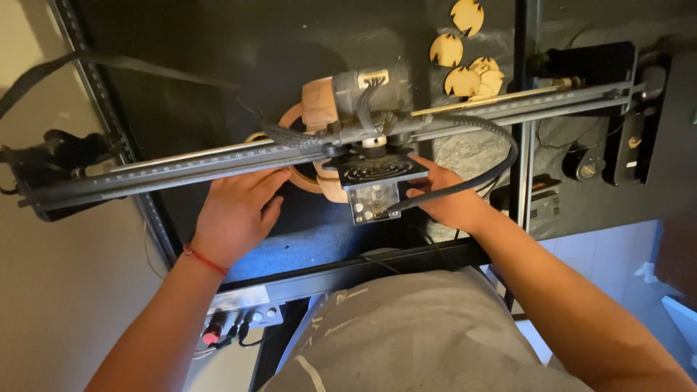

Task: The person places a wooden mug onto a laser engraver, aligns it with the laser head, and opens a laptop to configure the job.

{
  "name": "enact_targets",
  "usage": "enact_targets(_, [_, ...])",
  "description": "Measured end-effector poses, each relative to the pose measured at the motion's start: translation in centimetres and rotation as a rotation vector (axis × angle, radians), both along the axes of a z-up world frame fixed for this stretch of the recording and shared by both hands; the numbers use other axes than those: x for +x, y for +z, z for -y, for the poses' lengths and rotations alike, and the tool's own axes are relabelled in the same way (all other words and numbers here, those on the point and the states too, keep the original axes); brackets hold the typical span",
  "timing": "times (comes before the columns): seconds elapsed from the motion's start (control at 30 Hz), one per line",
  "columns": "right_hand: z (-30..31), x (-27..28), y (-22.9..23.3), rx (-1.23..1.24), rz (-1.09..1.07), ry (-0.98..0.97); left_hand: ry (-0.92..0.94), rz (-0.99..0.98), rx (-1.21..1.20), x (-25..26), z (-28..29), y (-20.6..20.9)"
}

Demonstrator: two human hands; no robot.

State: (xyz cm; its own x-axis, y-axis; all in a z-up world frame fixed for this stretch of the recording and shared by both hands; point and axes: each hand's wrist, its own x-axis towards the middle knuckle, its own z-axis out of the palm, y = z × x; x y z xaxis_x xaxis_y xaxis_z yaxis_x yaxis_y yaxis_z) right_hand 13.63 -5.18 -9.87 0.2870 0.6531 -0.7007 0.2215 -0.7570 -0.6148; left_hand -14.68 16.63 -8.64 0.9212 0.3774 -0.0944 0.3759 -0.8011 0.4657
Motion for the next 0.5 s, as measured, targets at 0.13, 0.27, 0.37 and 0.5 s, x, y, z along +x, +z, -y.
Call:
enact_targets(0.13, [1.3,-0.3,-3.2,0.029,-0.207,-0.093,0.029,-0.03,0.128,-1.6,1.2,-3.9])
enact_targets(0.27, [2.7,0.6,-5.9,0.093,-0.5,-0.317,0.07,-0.109,0.03,0.5,0.4,-2.3])
enact_targets(0.37, [4.5,1.7,-9.9,0.146,-0.809,-0.542,0.139,-0.129,-0.106,1.2,-0.2,-2.1])
enact_targets(0.5, [3.5,1.6,-9.2,0.242,-0.873,-0.514,0.15,-0.213,-0.258,1.5,0.0,-3.3])
